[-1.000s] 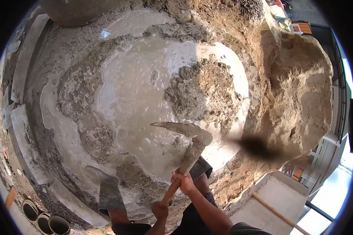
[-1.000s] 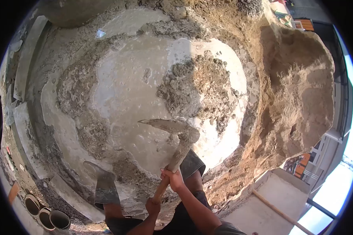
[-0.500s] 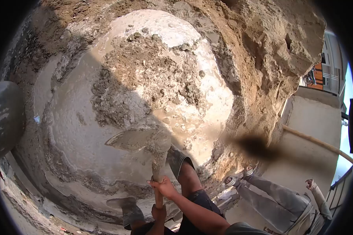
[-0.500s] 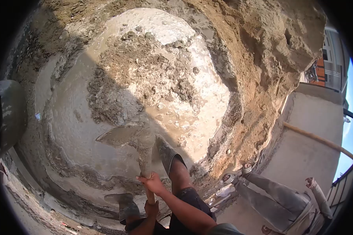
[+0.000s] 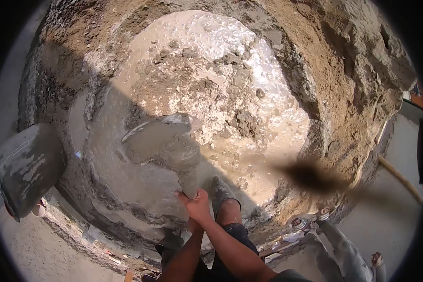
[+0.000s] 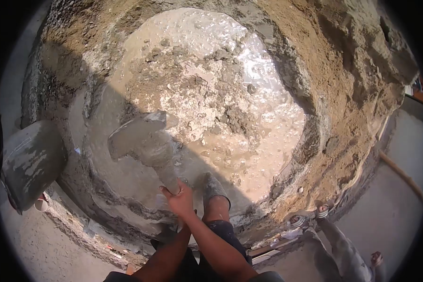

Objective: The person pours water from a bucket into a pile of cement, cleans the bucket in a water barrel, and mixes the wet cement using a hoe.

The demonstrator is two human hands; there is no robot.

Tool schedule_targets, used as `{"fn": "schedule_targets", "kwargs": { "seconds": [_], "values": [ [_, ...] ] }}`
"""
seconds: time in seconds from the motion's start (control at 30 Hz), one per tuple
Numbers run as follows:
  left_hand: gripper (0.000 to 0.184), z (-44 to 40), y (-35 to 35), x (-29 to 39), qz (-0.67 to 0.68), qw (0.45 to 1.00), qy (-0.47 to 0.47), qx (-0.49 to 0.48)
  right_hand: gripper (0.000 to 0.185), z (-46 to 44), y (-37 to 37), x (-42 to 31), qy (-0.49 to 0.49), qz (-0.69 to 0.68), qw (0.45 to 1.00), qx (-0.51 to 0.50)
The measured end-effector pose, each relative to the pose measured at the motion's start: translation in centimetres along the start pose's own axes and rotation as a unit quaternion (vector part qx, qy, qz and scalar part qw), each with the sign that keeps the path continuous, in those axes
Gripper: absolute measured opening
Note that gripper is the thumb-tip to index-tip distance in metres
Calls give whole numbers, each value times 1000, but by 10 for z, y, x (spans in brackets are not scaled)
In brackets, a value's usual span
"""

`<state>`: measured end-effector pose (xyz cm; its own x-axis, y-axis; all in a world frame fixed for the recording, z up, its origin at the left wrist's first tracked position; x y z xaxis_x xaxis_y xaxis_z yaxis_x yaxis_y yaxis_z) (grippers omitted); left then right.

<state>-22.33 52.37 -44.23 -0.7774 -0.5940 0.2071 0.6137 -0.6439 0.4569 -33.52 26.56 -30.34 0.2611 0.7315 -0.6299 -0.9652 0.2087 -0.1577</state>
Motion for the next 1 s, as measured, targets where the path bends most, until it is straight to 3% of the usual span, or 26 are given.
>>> {"fn": "schedule_targets", "kwargs": {
  "seconds": [0.17, 0.27, 0.4, 0.57, 0.63, 0.7, 0.8, 0.87, 0.93, 1.0],
  "values": [
    [33, 63, 35, 41, 85, 985, 148, 19, 19, 8, 31, 22, -50, -53, 996, 58],
    [29, 76, 40, 33, 39, 990, 129, 29, 16, 16, 53, 25, -62, -135, 985, 83],
    [25, 74, 64, 71, 50, 997, -6, 54, 18, 7, 92, -8, 17, -176, 980, 93],
    [34, 46, 138, 206, 84, 989, -118, -1, 15, -42, 134, -132, 148, -168, 968, 112],
    [37, 25, 170, 242, 111, 978, -159, -77, 12, -71, 141, -177, 170, -108, 971, 128],
    [38, 8, 199, 259, 102, 973, -194, -76, 11, -111, 143, -197, 180, -69, 970, 150],
    [39, 1, 230, 232, 76, 979, -175, -67, 12, -162, 125, -159, 129, -39, 976, 170],
    [39, 21, 235, 162, 89, 983, -125, -98, 11, -159, 85, -76, 25, -33, 988, 149],
    [38, 55, 236, 81, 83, 986, -62, -128, 11, -120, 31, 7, -58, -55, 986, 149],
    [35, 87, 237, 13, 43, 991, -38, -124, 9, -65, -12, 37, -98, -57, 984, 140]
  ]
}}
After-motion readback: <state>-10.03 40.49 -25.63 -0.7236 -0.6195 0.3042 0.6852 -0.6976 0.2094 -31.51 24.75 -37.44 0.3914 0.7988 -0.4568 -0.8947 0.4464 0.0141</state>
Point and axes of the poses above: each hand's wrist, its own z-axis away from the middle knuckle, its own y-axis out of the back of the hand, x = y × z, the point moved 3 cm from there along -z, towards the middle knuckle, and after that the axes turned 10 degrees about -x, right-handed, at the moved point
